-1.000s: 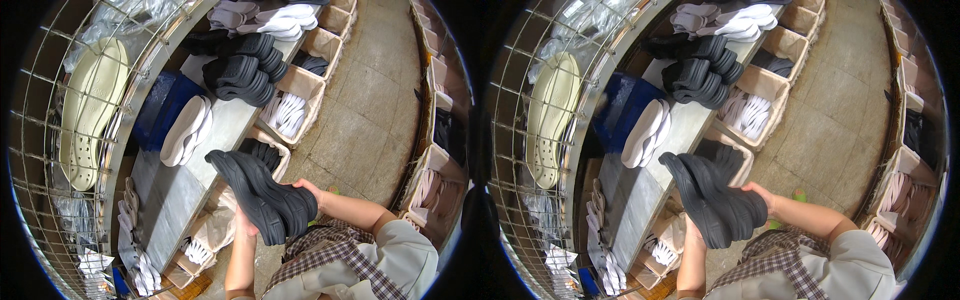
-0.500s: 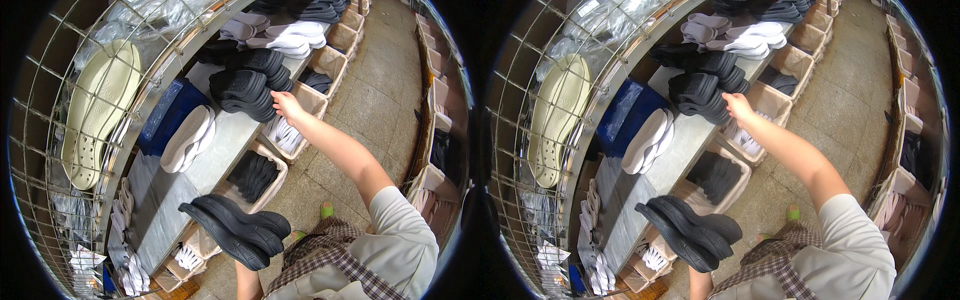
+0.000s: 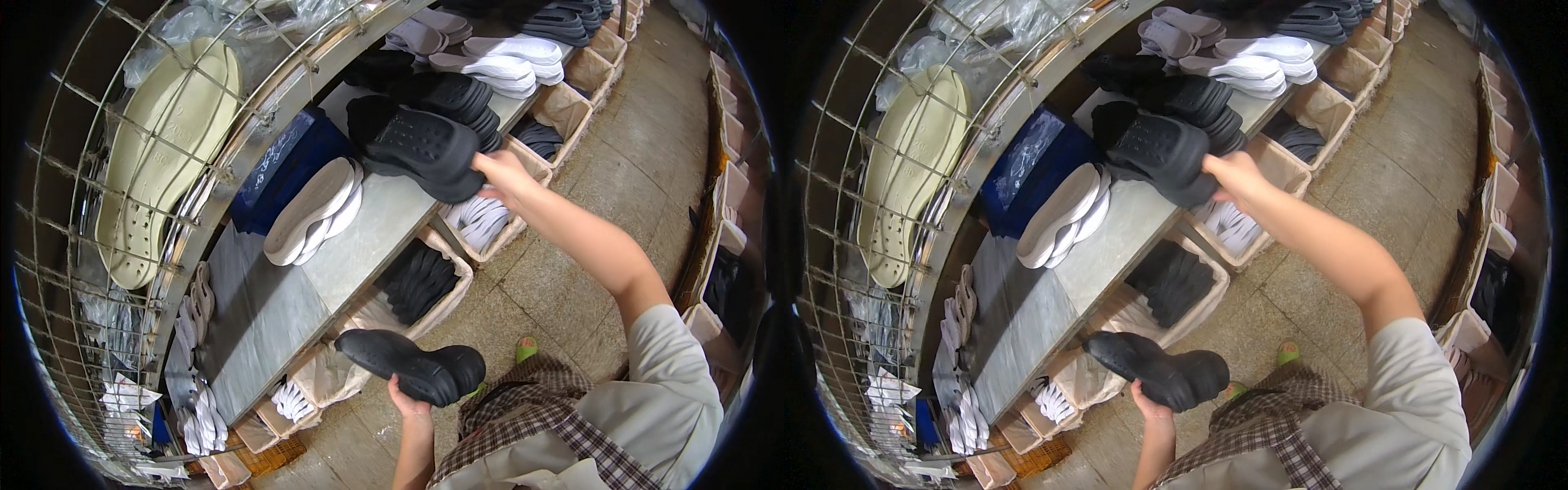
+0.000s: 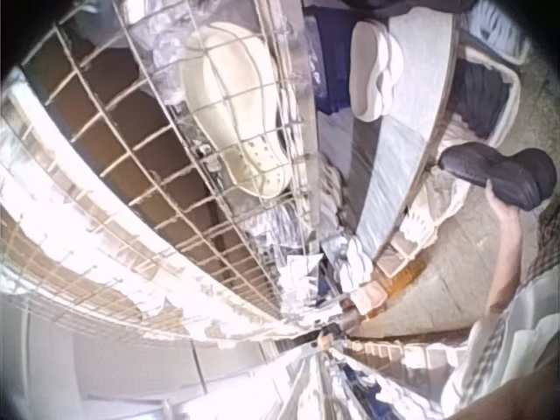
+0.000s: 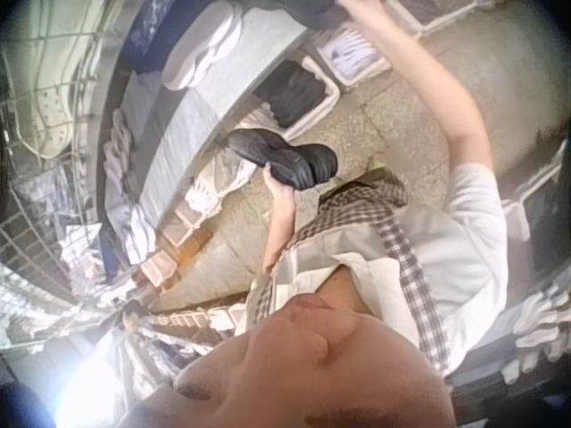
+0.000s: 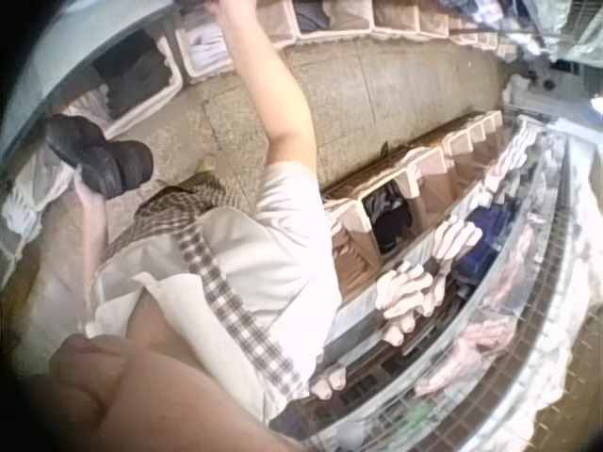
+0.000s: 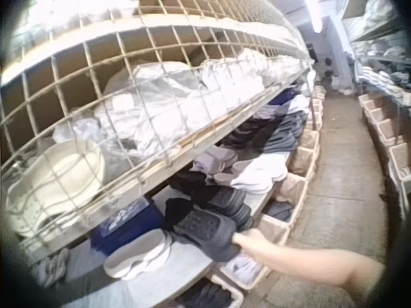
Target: The person gathers white and black slippers from bins, places them into a large white sack, ties the sack shut, and then writes on a clipboard. The person then moves the sack and continues handling slippers from the bins.
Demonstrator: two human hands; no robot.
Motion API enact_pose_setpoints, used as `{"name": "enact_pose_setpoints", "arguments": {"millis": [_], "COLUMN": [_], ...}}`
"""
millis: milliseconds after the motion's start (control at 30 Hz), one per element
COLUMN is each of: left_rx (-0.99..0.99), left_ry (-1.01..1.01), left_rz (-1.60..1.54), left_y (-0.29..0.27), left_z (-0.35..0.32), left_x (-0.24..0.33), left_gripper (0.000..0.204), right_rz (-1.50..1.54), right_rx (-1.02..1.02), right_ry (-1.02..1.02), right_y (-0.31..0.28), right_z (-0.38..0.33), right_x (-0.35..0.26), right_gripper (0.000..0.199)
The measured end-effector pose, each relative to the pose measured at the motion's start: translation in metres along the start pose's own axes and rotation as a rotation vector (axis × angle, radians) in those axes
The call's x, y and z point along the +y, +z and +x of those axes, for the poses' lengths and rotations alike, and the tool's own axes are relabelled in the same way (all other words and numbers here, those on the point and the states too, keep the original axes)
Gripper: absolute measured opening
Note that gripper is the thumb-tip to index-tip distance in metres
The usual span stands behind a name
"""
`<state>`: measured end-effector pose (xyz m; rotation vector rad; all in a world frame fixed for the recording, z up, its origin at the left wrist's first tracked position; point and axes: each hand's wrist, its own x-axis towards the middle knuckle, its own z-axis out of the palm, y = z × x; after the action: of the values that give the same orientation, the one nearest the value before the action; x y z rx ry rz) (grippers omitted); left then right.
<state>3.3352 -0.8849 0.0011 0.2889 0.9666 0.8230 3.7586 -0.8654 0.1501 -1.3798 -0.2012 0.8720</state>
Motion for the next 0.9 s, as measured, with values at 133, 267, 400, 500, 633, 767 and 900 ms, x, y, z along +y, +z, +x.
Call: {"name": "enact_pose_setpoints", "arguments": {"millis": [133, 267, 400, 500, 633, 767, 900], "left_rx": [-0.080, 0.023, 0.034, -0.079, -0.321, -0.398, -0.464], "left_ry": [-0.153, -0.064, 0.027, 0.053, 0.069, -0.134, 0.130], "left_rz": [-0.058, 0.009, 0.246, 0.366, 0.438, 0.340, 0.836], "left_y": [0.017, 0.053, 0.083, 0.078, 0.031, -0.011, -0.008], "left_z": [0.028, 0.057, 0.067, 0.079, 0.116, 0.172, 0.232], "left_x": [-0.041, -0.090, -0.138, -0.161, -0.174, -0.162, -0.105], "left_gripper": [0.054, 0.078, 0.094, 0.094, 0.094, 0.096, 0.097], "right_rz": [0.010, 0.134, 0.019, -0.151, -0.340, 0.036, -0.596], "right_rx": [-0.117, -0.084, 0.019, 0.020, -0.264, 0.053, -0.005], "right_ry": [-0.093, -0.009, 0.082, 0.083, 0.306, 0.093, -0.100], "right_y": [-0.065, -0.116, -0.127, -0.131, -0.154, -0.125, -0.023], "right_z": [-0.079, -0.159, -0.210, -0.224, -0.216, -0.181, -0.131], "right_x": [0.034, 0.093, 0.173, 0.221, 0.241, 0.245, 0.287], "right_gripper": [0.058, 0.059, 0.062, 0.068, 0.072, 0.069, 0.066]}}
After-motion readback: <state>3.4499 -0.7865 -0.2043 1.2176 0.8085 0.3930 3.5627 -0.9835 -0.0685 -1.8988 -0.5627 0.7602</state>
